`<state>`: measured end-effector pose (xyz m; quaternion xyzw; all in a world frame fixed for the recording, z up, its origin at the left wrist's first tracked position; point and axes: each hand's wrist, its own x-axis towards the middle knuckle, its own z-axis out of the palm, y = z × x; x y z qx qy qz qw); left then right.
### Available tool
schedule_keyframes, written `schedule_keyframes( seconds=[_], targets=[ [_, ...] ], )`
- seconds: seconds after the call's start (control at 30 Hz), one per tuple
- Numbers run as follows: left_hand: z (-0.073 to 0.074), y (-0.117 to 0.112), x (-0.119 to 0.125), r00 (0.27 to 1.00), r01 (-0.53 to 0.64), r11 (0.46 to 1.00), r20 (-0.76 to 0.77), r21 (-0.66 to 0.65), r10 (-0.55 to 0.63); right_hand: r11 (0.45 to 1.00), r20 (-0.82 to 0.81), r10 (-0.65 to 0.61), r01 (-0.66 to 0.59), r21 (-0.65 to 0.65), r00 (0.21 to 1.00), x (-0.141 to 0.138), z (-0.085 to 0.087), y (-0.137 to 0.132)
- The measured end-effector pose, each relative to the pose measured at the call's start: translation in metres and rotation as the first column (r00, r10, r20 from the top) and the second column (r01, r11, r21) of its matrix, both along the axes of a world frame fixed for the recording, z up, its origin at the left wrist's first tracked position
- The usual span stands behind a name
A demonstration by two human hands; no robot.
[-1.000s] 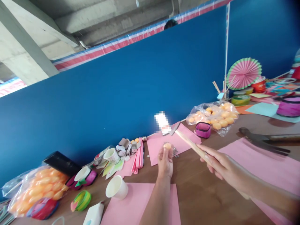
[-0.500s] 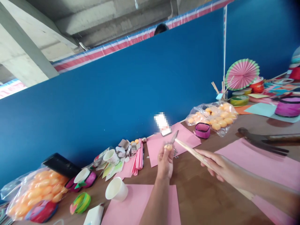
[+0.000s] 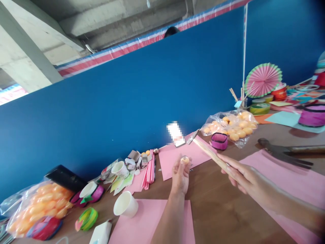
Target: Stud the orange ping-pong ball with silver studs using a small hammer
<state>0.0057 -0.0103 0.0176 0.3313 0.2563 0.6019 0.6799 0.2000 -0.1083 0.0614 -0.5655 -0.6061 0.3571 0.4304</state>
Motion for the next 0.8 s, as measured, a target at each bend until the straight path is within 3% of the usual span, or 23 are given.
schedule_keyframes(
  seconds=[0.17,0.27,0.37,0.57,0.7,0.8],
  targets=[
    [0.0,0.0,-0.001,1.0,-0.014,1.0,-0.028,-0.006,0.014,0.992,0.116,0.103,-0.093,-0.083,0.988,-0.003,0.0,-0.003],
    [0.001,0.001,-0.002,0.999,-0.023,1.0,-0.036,-0.014,0.023,0.998,0.119,0.053,-0.048,-0.043,0.991,-0.006,-0.002,-0.002],
    [0.001,-0.001,-0.001,0.999,0.003,1.0,-0.038,-0.006,-0.004,0.997,0.148,0.081,-0.08,-0.011,0.986,-0.007,-0.002,0.0],
    [0.003,-0.003,0.001,1.0,0.016,0.999,0.013,-0.049,-0.016,0.99,0.031,0.067,-0.063,-0.125,0.997,-0.001,0.004,-0.002],
    [0.014,0.002,-0.005,0.992,-0.032,0.997,0.122,-0.067,0.041,0.969,-0.086,0.035,-0.055,-0.242,0.996,0.011,0.002,-0.011],
    [0.03,0.003,-0.014,0.979,-0.065,0.995,0.186,-0.074,0.078,0.973,-0.11,-0.002,-0.024,-0.229,0.994,0.021,-0.001,-0.024]
  ],
)
